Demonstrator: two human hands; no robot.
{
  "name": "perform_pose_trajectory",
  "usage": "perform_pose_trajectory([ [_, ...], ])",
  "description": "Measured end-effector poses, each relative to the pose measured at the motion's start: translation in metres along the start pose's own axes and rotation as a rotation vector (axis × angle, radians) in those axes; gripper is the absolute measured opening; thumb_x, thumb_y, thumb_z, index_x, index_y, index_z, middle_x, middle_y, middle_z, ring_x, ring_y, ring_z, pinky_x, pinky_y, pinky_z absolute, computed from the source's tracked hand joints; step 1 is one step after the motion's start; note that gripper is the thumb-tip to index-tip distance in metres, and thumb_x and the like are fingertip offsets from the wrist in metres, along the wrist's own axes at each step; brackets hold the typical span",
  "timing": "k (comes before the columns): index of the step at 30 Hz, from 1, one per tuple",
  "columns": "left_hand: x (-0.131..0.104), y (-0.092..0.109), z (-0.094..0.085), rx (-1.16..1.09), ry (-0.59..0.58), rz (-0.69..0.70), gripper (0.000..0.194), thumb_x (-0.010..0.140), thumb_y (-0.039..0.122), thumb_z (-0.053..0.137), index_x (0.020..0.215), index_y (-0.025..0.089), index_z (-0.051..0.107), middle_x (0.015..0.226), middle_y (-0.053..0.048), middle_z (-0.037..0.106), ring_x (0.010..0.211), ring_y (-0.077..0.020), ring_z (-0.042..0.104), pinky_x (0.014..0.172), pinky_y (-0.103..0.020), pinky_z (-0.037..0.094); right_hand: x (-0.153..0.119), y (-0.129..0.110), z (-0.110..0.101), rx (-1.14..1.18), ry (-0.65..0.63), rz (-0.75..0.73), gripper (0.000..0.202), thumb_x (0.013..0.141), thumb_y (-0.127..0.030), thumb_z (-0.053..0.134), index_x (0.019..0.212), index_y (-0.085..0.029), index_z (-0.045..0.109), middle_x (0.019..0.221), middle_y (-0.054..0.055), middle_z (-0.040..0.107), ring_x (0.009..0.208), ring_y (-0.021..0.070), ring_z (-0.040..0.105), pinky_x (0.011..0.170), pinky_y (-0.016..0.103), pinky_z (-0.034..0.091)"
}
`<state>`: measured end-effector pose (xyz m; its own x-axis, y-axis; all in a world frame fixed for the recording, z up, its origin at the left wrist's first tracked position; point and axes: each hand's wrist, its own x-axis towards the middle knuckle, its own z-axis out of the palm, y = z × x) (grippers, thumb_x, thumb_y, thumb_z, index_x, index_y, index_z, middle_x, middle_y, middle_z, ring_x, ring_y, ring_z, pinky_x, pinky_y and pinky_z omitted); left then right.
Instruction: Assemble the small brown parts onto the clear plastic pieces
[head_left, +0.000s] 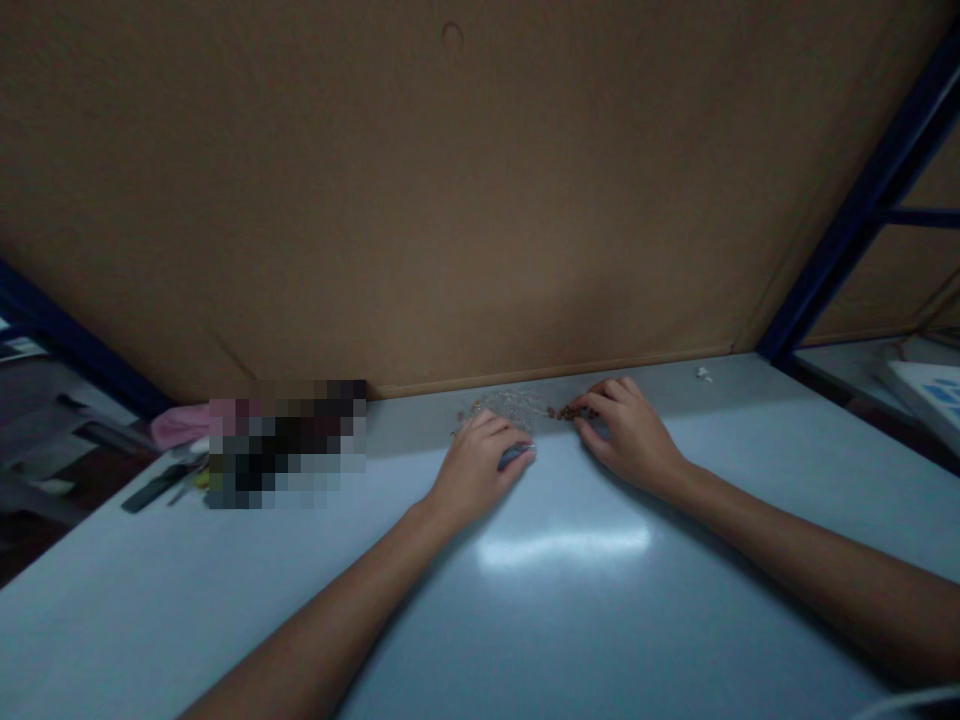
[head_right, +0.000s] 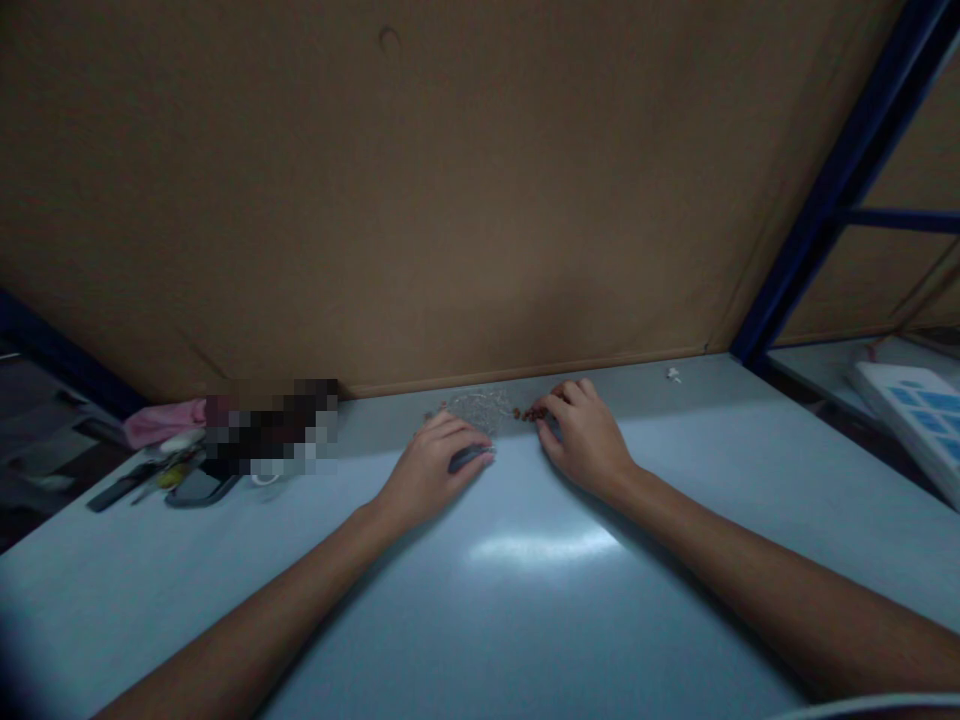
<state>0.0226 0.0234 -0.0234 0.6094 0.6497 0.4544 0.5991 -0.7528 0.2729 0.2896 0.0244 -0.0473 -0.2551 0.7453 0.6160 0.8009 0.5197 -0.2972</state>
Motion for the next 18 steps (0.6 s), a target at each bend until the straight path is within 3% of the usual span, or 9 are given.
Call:
perform_pose_trajectory([
  [9,-0.0006,-0.0021,0.0033,-0.079,0.089,0.019,0.021,0.098,0.025,0.071,0.118,0.022,0.076,0.109,-0.007,0.077,0.104,-0.025,0.067,0.097,-0.044,0.054,-0.0004,0.0053,0.0034,0.009,-0.017,-0.031,0.021,0.097,-0.021,0.065,0.112,-0.024,0.079,0.107,0.014,0.066,0.107,0.0335,0.056,0.093,0.049,0.051],
  [14,-0.0017,-0.003,0.0041,-0.094,0.078,0.003,0.033,0.101,0.025,0.068,0.134,0.021,0.071,0.116,-0.009,0.072,0.108,-0.0243,0.066,0.096,-0.042,0.055,0.0004,0.0072,0.0045,0.048,-0.029,-0.014,0.015,0.097,-0.021,0.065,0.108,-0.022,0.075,0.104,0.013,0.067,0.107,0.0324,0.057,0.093,0.047,0.051],
  [18,-0.0021,-0.0027,0.004,-0.086,0.083,0.025,0.033,0.105,0.024,0.061,0.136,0.02,0.07,0.114,-0.01,0.07,0.107,-0.0239,0.065,0.094,-0.041,0.055,0.0004,0.0095,0.0065,0.038,-0.028,-0.007,0.014,0.096,-0.022,0.067,0.108,-0.022,0.075,0.104,0.012,0.067,0.107,0.0319,0.057,0.093,0.046,0.05],
])
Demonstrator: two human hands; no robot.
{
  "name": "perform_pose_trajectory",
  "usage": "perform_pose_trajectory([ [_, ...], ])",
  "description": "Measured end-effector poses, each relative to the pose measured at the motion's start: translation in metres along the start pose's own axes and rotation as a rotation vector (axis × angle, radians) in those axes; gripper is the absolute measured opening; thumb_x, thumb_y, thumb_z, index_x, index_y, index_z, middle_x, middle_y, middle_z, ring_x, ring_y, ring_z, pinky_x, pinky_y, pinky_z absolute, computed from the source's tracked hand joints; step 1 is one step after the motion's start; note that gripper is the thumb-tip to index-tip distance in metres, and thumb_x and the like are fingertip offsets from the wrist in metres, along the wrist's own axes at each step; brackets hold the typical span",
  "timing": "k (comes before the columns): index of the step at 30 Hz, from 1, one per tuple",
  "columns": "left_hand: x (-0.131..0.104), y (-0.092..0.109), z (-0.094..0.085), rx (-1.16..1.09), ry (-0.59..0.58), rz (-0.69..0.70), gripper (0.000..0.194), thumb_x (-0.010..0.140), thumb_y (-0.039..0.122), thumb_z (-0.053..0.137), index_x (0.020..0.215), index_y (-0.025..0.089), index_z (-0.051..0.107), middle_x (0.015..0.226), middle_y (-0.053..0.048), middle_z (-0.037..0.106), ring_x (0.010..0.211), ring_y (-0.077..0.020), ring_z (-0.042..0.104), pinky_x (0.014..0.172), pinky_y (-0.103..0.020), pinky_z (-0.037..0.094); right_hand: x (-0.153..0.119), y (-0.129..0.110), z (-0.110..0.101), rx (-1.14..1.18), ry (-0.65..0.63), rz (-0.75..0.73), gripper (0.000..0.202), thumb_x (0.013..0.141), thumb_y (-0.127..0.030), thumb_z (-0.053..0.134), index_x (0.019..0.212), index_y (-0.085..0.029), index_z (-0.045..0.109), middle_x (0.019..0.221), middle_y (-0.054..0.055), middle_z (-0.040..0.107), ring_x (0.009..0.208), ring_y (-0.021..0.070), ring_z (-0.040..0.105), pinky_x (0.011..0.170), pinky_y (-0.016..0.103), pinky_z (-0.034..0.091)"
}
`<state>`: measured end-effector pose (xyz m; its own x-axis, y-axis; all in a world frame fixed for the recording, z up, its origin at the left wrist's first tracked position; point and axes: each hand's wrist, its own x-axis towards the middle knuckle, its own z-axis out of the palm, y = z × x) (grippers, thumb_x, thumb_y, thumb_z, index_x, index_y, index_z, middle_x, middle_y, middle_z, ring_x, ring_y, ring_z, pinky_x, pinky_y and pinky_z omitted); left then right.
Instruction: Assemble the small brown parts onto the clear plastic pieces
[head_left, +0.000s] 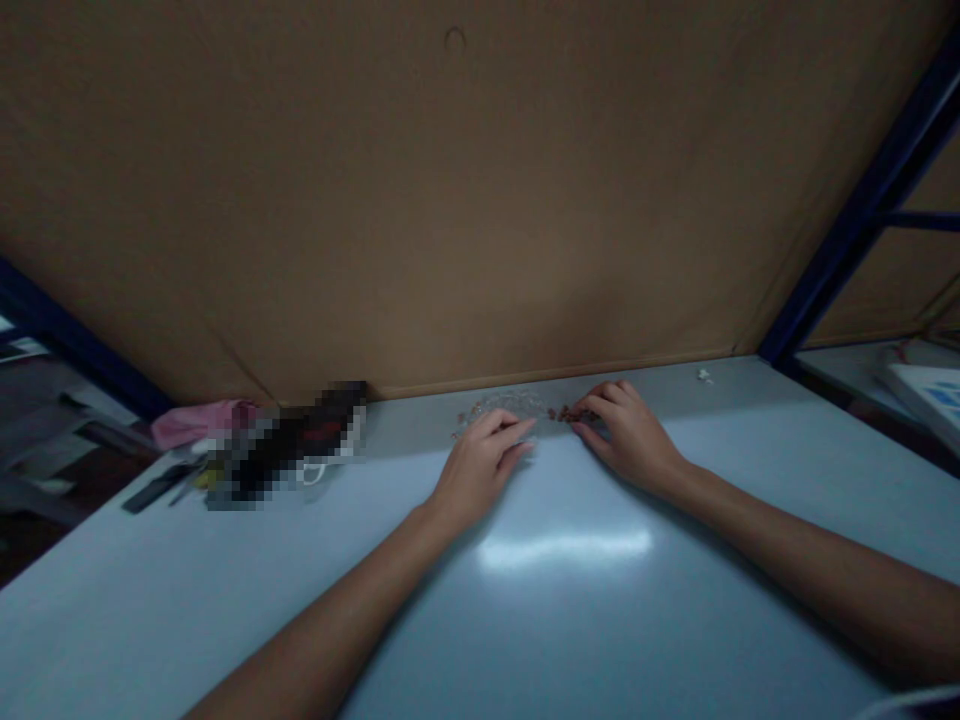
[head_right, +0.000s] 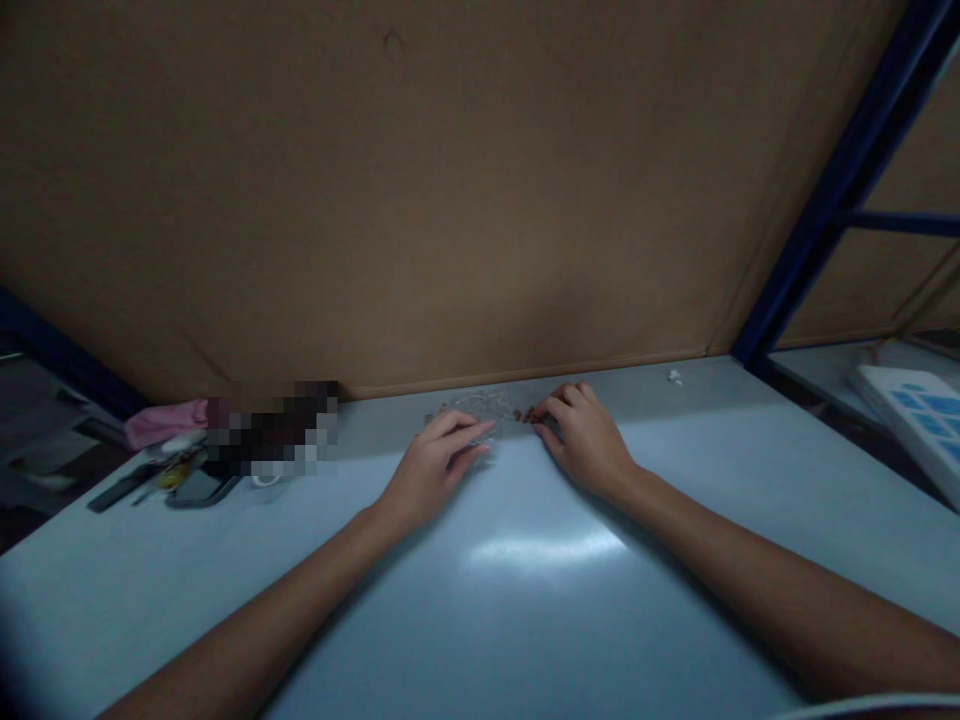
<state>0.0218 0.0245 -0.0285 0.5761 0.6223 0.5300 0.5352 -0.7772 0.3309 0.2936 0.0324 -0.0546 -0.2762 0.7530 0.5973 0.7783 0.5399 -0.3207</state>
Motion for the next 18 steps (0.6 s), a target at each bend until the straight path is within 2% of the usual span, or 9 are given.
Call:
perform_pose_trajectory([
  [8,0.0012,0.002,0.0001,-0.05,0.004,0.0,0.022,0.107,0.027,0.058,0.12,0.023,0.076,0.11,-0.009,0.069,0.105,-0.0232,0.065,0.093,-0.041,0.055,0.0011,-0.002,-0.0029,-0.002,-0.016,-0.003,0.008,0.097,-0.023,0.068,0.1,-0.022,0.075,0.1,0.012,0.067,0.104,0.0317,0.058,0.092,0.046,0.05],
  [13,0.0026,0.0037,-0.0002,-0.076,-0.04,0.014,0.022,0.109,0.031,0.055,0.11,0.021,0.075,0.105,-0.008,0.073,0.103,-0.0234,0.066,0.093,-0.04,0.053,0.0011,0.0013,-0.0009,0.012,-0.013,-0.034,0.014,0.098,-0.024,0.068,0.107,-0.023,0.079,0.102,0.012,0.069,0.105,0.0312,0.058,0.091,0.045,0.051],
  [18,0.0032,0.0071,-0.0022,-0.065,-0.052,-0.01,0.023,0.109,0.033,0.054,0.108,0.021,0.073,0.1,-0.006,0.078,0.096,-0.0229,0.066,0.089,-0.038,0.051,0.0028,0.0027,-0.0005,0.004,-0.03,-0.042,0.014,0.1,-0.027,0.066,0.102,-0.023,0.08,0.101,0.012,0.07,0.104,0.0304,0.058,0.09,0.044,0.051],
])
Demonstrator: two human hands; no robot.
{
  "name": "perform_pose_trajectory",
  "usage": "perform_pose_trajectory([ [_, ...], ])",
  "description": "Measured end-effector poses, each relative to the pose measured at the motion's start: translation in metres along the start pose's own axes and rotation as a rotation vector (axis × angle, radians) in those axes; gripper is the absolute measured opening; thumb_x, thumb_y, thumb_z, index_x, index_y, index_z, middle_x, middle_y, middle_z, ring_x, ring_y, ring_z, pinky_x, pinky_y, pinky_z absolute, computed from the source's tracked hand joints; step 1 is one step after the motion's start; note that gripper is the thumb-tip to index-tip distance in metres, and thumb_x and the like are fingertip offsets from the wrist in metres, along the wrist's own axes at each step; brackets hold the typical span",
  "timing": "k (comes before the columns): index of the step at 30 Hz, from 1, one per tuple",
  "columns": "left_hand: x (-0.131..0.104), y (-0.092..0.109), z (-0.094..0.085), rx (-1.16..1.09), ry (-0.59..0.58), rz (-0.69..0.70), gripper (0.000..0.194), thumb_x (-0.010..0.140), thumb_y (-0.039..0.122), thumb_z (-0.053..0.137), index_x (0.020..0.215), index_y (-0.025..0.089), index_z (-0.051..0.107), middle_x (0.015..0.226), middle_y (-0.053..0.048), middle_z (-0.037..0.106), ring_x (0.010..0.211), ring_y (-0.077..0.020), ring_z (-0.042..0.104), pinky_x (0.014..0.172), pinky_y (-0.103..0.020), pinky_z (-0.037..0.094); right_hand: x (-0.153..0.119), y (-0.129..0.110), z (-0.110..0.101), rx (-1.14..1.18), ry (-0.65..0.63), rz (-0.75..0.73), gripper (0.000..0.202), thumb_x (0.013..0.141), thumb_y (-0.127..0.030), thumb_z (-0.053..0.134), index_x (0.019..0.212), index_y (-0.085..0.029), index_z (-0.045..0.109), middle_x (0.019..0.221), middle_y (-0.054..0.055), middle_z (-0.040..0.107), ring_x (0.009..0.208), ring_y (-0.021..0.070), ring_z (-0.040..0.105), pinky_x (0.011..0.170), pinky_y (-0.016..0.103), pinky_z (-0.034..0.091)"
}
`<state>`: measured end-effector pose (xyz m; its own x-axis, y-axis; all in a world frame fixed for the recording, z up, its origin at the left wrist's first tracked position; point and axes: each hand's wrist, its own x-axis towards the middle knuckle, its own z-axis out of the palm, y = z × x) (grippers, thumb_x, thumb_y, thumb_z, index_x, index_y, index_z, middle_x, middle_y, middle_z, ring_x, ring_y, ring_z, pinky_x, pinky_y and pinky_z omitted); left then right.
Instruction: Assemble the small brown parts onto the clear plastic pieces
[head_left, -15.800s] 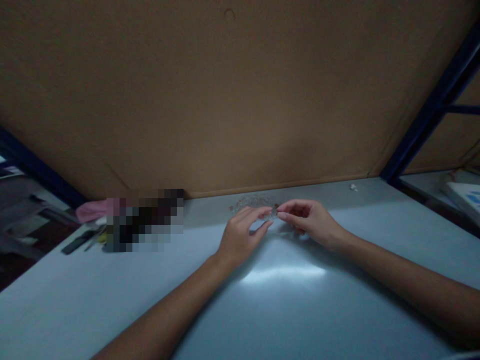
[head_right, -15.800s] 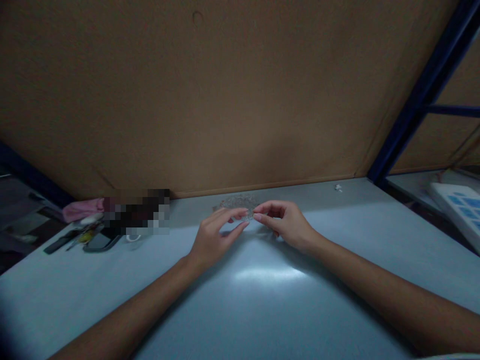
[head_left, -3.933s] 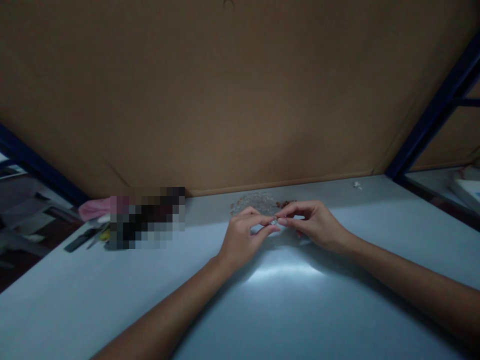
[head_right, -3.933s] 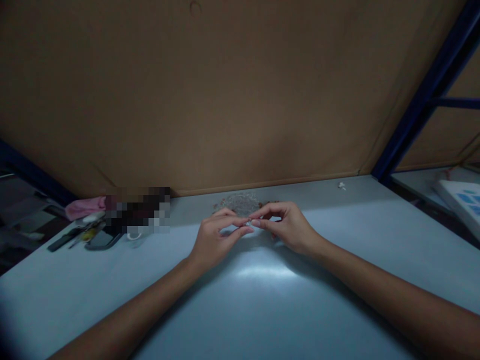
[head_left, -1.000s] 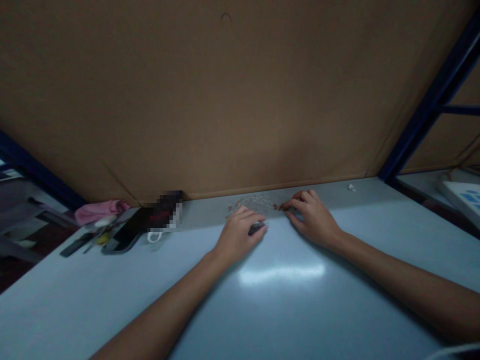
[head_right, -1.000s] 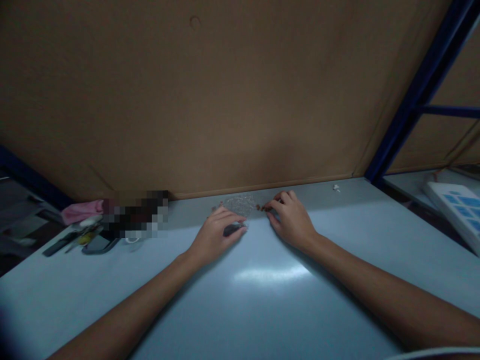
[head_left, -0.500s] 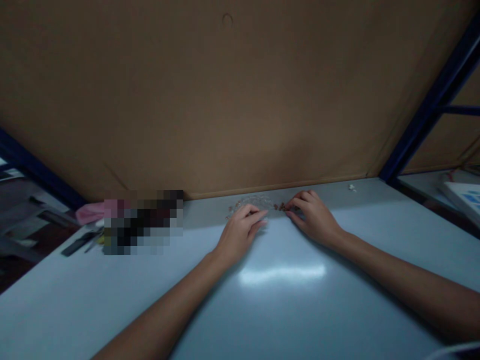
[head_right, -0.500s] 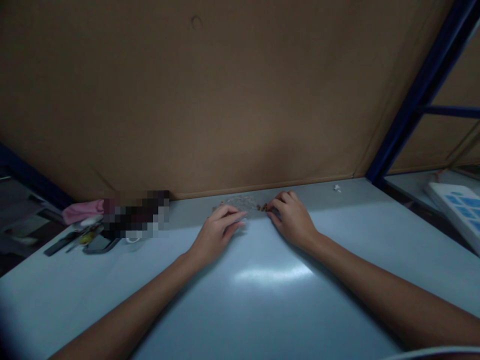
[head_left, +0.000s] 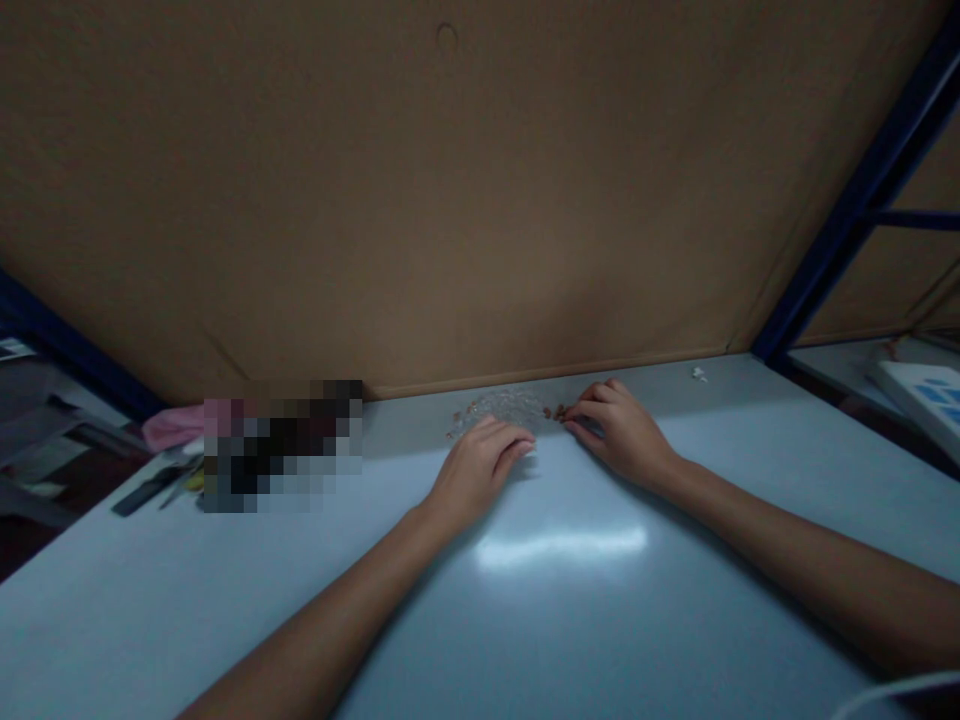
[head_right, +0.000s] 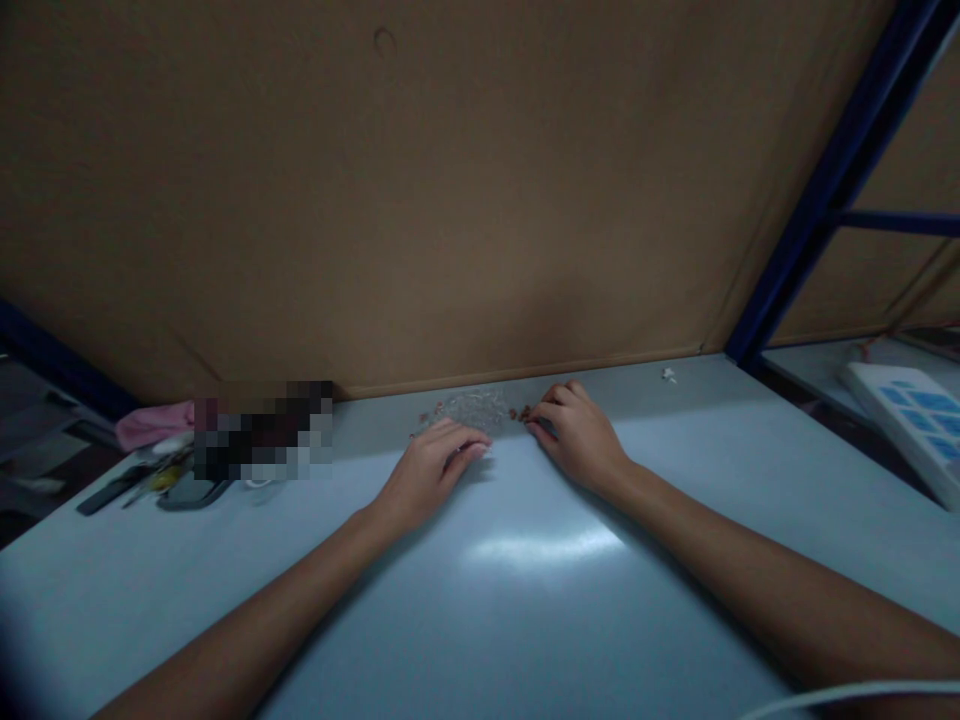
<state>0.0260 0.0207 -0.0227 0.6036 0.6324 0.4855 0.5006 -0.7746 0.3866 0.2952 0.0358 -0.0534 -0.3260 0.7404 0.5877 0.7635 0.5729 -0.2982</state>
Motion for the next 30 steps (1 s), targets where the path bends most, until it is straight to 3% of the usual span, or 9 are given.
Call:
perform_pose_trajectory([
  [6,0.0,0.002,-0.001,-0.014,0.028,-0.008,0.015,0.105,0.032,0.064,0.112,0.022,0.073,0.106,-0.006,0.079,0.101,-0.0238,0.066,0.092,-0.041,0.053,0.004,-0.011,-0.007,0.084,0.031,-0.01,0.016,0.101,-0.026,0.062,0.102,-0.02,0.077,0.099,0.012,0.071,0.101,0.0291,0.06,0.09,0.045,0.051],
  [12,0.0,0.007,-0.002,-0.058,0.101,-0.021,0.02,0.1,0.028,0.071,0.119,0.021,0.072,0.11,-0.007,0.078,0.102,-0.0241,0.069,0.095,-0.043,0.055,0.003,-0.034,-0.011,0.522,-0.022,0.18,0.025,0.101,-0.041,0.063,0.106,-0.021,0.078,0.1,0.008,0.078,0.083,0.0216,0.067,0.071,0.035,0.054],
  [16,-0.001,0.012,-0.003,-0.06,0.146,-0.036,0.023,0.099,0.029,0.073,0.121,0.022,0.072,0.111,-0.007,0.078,0.103,-0.0237,0.07,0.095,-0.043,0.057,0.001,-0.046,-0.012,0.726,-0.09,0.252,0.027,0.099,-0.044,0.066,0.104,-0.022,0.08,0.103,0.007,0.08,0.092,0.022,0.072,0.072,0.033,0.057],
  [22,-0.002,0.017,-0.002,-0.094,0.21,-0.06,0.023,0.099,0.033,0.074,0.119,0.022,0.074,0.111,-0.007,0.079,0.099,-0.0217,0.074,0.093,-0.041,0.06,0.0,-0.048,-0.012,0.776,-0.07,0.324,0.036,0.093,-0.042,0.076,0.121,-0.02,0.074,0.094,0.006,0.078,0.086,0.0203,0.073,0.066,0.029,0.054],
  [30,-0.001,0.016,-0.001,-0.049,0.263,-0.061,0.021,0.096,0.031,0.078,0.115,0.022,0.078,0.107,-0.006,0.08,0.099,-0.0215,0.073,0.092,-0.04,0.06,-0.003,-0.048,-0.013,0.734,-0.107,0.266,0.031,0.094,-0.041,0.074,0.118,-0.021,0.073,0.099,0.007,0.08,0.086,0.0198,0.071,0.066,0.03,0.051],
])
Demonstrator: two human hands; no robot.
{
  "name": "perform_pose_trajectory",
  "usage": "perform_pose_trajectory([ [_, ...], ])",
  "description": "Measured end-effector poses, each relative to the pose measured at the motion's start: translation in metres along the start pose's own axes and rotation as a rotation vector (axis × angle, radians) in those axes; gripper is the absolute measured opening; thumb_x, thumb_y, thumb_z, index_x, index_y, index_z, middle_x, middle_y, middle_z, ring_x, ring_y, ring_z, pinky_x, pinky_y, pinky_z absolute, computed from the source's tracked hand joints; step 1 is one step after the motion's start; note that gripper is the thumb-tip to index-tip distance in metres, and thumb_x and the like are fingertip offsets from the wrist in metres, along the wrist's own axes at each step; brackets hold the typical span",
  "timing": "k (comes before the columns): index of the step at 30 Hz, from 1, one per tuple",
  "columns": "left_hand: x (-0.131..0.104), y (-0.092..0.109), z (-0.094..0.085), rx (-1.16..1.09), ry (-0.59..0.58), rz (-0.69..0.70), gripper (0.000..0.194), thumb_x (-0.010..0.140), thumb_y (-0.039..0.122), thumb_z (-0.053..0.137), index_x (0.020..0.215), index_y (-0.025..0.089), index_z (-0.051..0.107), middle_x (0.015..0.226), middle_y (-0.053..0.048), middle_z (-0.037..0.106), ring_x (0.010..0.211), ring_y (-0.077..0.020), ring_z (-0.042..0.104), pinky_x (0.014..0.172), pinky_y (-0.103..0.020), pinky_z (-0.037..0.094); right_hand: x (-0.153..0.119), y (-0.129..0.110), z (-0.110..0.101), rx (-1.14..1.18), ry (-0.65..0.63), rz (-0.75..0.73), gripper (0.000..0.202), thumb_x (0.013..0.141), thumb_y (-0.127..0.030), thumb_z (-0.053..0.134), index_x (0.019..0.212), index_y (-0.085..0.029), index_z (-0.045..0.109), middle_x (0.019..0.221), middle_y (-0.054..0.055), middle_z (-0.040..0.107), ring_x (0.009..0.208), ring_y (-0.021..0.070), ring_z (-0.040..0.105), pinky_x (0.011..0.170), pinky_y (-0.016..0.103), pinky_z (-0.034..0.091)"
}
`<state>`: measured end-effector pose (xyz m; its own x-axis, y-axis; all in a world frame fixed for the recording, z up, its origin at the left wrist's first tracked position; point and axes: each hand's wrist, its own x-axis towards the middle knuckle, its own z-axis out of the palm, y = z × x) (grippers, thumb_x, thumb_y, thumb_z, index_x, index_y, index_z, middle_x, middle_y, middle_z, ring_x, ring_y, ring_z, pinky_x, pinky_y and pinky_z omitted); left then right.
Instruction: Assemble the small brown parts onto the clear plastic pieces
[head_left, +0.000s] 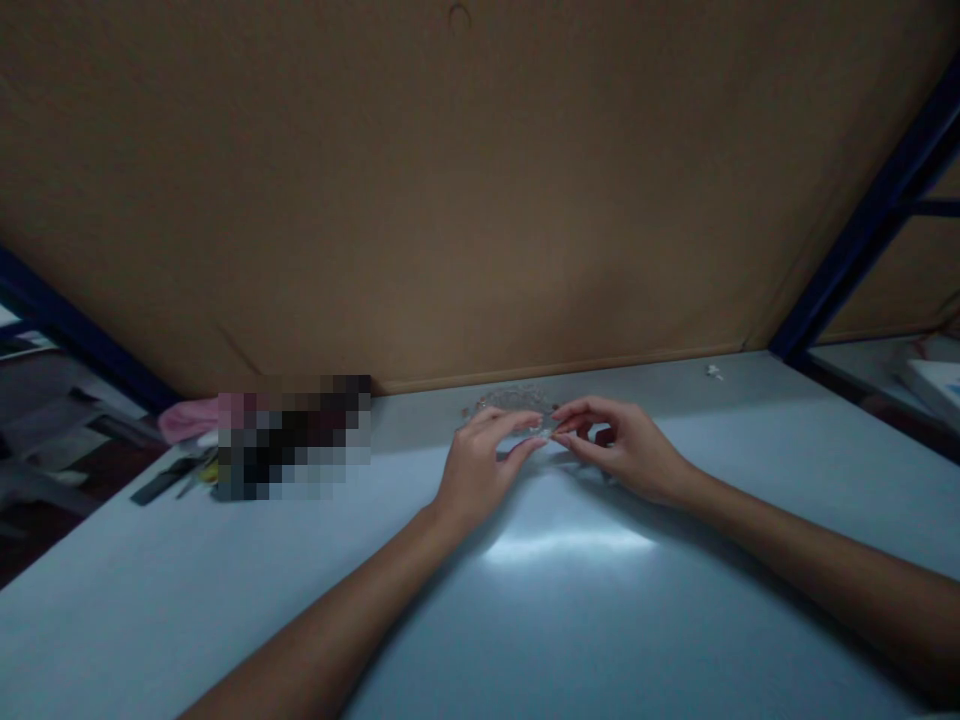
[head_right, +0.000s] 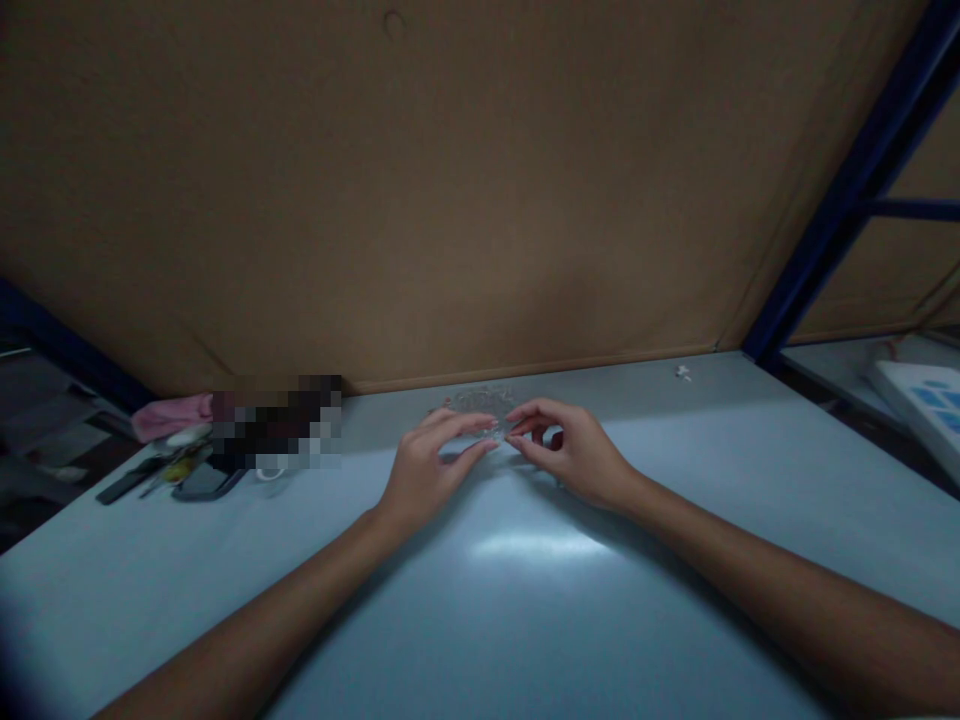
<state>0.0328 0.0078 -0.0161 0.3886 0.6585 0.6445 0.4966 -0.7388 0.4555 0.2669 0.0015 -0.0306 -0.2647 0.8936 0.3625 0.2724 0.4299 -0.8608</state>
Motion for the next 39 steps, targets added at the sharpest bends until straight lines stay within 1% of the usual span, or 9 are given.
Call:
perform_pose_trajectory([
  [4,0.0,-0.006,0.002,0.019,0.008,0.083,0.019,0.096,0.03,0.078,0.113,0.022,0.08,0.104,-0.006,0.082,0.094,-0.0221,0.072,0.088,-0.041,0.06,0.0,-0.002,-0.001,-0.033,0.004,-0.023,0.031,0.093,-0.038,0.074,0.119,-0.021,0.073,0.101,0.007,0.08,0.086,0.0199,0.072,0.065,0.03,0.05],
  [8,0.0,-0.012,0.005,-0.01,0.022,0.184,0.017,0.096,0.026,0.077,0.112,0.022,0.081,0.105,-0.005,0.084,0.091,-0.0216,0.071,0.084,-0.039,0.061,-0.001,-0.001,-0.001,-0.06,-0.012,-0.036,0.028,0.093,-0.034,0.073,0.119,-0.022,0.073,0.102,0.007,0.081,0.087,0.0196,0.073,0.066,0.029,0.05],
  [14,0.0,-0.015,0.005,0.048,0.011,0.255,0.017,0.098,0.027,0.075,0.113,0.022,0.081,0.106,-0.005,0.084,0.089,-0.0218,0.071,0.082,-0.039,0.06,-0.002,0.0,-0.001,-0.088,0.0,-0.061,0.027,0.093,-0.031,0.07,0.12,-0.023,0.073,0.104,0.007,0.082,0.088,0.0208,0.076,0.065,0.029,0.05],
  [18,0.0,-0.015,0.005,0.056,0.02,0.261,0.017,0.097,0.027,0.076,0.112,0.022,0.081,0.106,-0.005,0.084,0.089,-0.0218,0.071,0.083,-0.039,0.06,-0.002,-0.002,0.0,-0.076,0.03,-0.046,0.025,0.094,-0.031,0.07,0.117,-0.022,0.074,0.102,0.007,0.083,0.088,0.0211,0.077,0.064,0.029,0.05],
  [25,0.0,-0.01,0.004,0.029,0.038,0.246,0.017,0.095,0.025,0.079,0.111,0.021,0.082,0.103,-0.004,0.084,0.087,-0.0207,0.071,0.081,-0.037,0.061,-0.002,-0.005,0.002,-0.049,0.056,-0.018,0.027,0.093,-0.036,0.076,0.116,-0.022,0.077,0.097,0.006,0.084,0.084,0.0211,0.077,0.065,0.03,0.05],
  [32,0.0,-0.005,0.005,-0.002,0.05,0.233,0.014,0.095,0.025,0.078,0.108,0.022,0.083,0.102,-0.003,0.084,0.085,-0.0197,0.073,0.079,-0.036,0.062,-0.005,-0.008,0.001,-0.027,0.062,-0.027,0.028,0.095,-0.041,0.074,0.115,-0.023,0.078,0.102,0.008,0.084,0.082,0.0231,0.078,0.067,0.035,0.055],
  [36,-0.001,-0.006,0.005,0.01,0.031,0.242,0.014,0.097,0.027,0.076,0.108,0.022,0.082,0.102,-0.004,0.084,0.087,-0.0206,0.073,0.081,-0.037,0.061,-0.006,-0.008,0.002,-0.027,0.055,-0.03,0.025,0.096,-0.038,0.073,0.115,-0.023,0.078,0.1,0.007,0.084,0.082,0.023,0.079,0.07,0.035,0.056],
  [39,0.002,-0.011,0.0,0.094,0.008,0.228,0.018,0.099,0.031,0.074,0.113,0.022,0.08,0.104,-0.006,0.084,0.091,-0.0224,0.072,0.086,-0.04,0.06,-0.005,-0.006,0.001,-0.12,0.077,-0.059,0.025,0.098,-0.034,0.069,0.12,-0.024,0.076,0.103,0.007,0.083,0.086,0.0227,0.078,0.069,0.034,0.056],
])
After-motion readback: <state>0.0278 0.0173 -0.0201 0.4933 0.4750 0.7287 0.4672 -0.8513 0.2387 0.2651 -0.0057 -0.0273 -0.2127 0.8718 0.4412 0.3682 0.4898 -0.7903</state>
